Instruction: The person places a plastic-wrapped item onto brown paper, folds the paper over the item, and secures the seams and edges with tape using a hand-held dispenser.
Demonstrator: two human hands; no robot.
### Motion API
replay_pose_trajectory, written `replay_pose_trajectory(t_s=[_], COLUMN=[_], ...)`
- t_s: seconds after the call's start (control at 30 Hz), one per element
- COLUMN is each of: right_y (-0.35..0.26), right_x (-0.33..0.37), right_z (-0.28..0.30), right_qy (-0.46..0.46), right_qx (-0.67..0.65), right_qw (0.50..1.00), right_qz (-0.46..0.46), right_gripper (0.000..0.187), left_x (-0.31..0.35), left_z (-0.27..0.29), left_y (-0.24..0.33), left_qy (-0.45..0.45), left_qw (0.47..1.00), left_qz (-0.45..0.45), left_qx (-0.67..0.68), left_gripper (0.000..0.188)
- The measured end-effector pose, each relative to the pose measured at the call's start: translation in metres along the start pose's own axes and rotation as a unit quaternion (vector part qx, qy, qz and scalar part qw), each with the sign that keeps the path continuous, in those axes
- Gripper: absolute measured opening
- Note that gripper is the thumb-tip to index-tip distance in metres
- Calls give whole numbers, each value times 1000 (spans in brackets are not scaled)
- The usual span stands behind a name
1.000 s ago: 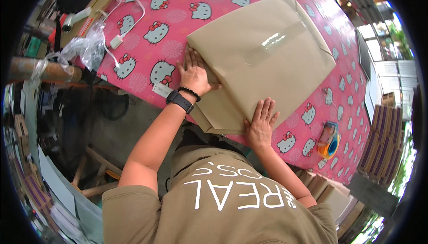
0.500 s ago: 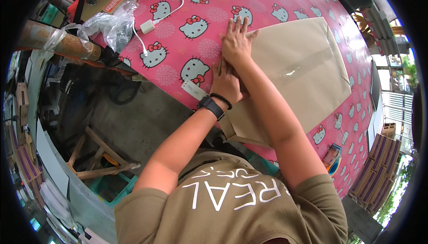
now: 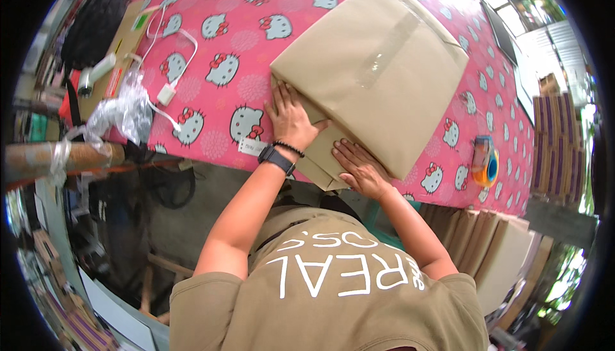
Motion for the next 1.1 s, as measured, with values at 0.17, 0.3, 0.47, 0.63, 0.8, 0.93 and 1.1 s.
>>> replay_pose_trajectory(t_s=[0.17,0.3,0.47,0.63,0.8,0.93,1.1], right_y=[4,6,9,6,50,51,58], right_x=[-3,16,32,29,66,147,196], right_z=[2,17,10,24,-2,11,35], right_qy=[56,200,247,247,225,297,388], right_qx=[-33,-182,-130,-105,-542,-291,-225], right_qw=[997,956,942,942,789,874,835], right_qz=[-34,-114,-188,-200,-184,-251,-318], right_gripper=[51,46,43,41,39,31,22], left_x=[23,12,-28,-10,-4,-47,-87], left_z=[-2,2,28,25,58,42,21], left_y=[45,30,-40,-20,42,34,19], left_qy=[-88,-122,-120,-73,-5,-120,-243], left_qw=[945,896,926,918,869,843,886], left_qz=[-305,-423,-351,-386,-492,-457,-241], left_qx=[72,60,-66,-47,40,255,312], left_gripper=[35,39,50,48,18,8,17])
Point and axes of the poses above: each hand's wrist, its own x-axis away from the middle knuckle, its own z-axis out of the back of the hand, y = z × x, the point moved 10 cm from there along -x, towards the middle knuckle, and after that the axes turned 10 degrees about -y, right-handed, at the moved point
